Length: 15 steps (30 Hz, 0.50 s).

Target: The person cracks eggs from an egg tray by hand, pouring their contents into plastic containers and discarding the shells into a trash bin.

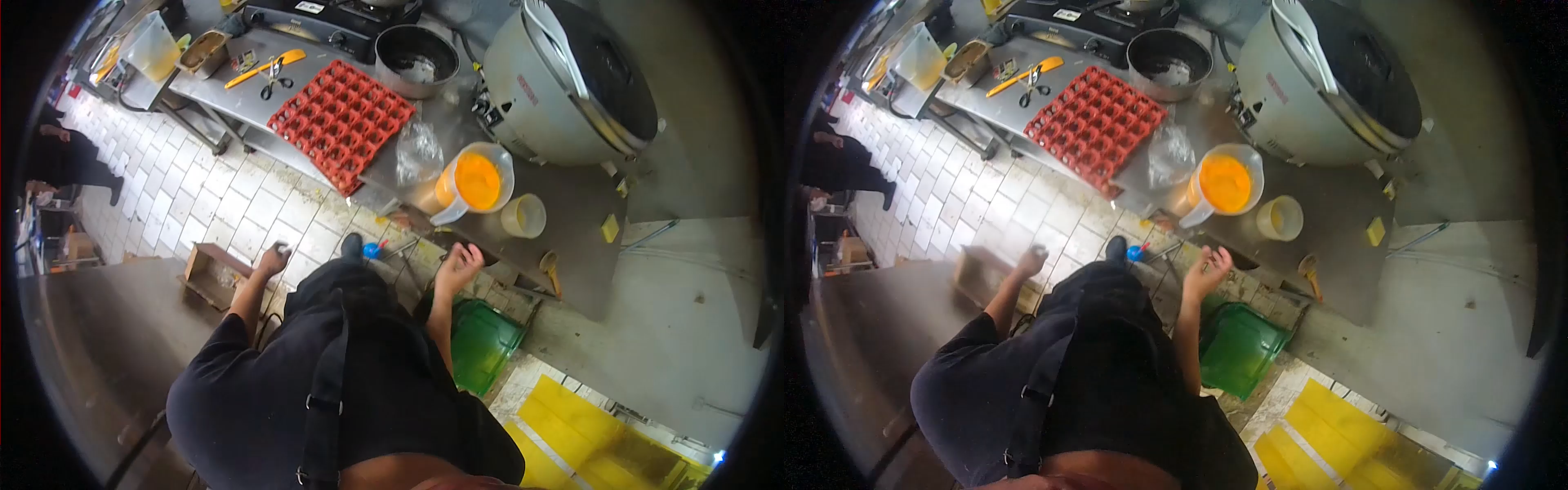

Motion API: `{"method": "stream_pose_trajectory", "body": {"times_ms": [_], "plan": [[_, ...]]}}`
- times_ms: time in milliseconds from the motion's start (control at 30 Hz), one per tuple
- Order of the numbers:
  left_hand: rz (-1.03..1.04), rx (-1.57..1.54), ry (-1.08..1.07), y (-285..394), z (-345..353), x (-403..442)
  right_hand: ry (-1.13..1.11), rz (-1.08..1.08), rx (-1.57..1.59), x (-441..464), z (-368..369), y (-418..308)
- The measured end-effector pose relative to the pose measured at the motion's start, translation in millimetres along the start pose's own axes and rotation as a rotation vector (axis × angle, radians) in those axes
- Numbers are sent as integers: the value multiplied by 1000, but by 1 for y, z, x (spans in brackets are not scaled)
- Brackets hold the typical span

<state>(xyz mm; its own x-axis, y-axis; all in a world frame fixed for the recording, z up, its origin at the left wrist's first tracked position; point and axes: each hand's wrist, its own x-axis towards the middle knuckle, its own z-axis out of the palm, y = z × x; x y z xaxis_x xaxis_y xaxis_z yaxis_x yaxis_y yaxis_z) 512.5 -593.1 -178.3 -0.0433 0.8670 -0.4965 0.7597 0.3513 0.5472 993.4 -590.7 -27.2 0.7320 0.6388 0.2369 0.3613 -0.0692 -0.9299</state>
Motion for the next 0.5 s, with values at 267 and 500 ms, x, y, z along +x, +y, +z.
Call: {"method": "stream_pose_trajectory", "body": {"times_ms": [267,500], "plan": [[-256,57,-501,-189,48,-215,-158,-19,184,-24,26,-23],[-489,-194,-138,-208,96,-263,-228,-77,300,25,48,-57]]}}
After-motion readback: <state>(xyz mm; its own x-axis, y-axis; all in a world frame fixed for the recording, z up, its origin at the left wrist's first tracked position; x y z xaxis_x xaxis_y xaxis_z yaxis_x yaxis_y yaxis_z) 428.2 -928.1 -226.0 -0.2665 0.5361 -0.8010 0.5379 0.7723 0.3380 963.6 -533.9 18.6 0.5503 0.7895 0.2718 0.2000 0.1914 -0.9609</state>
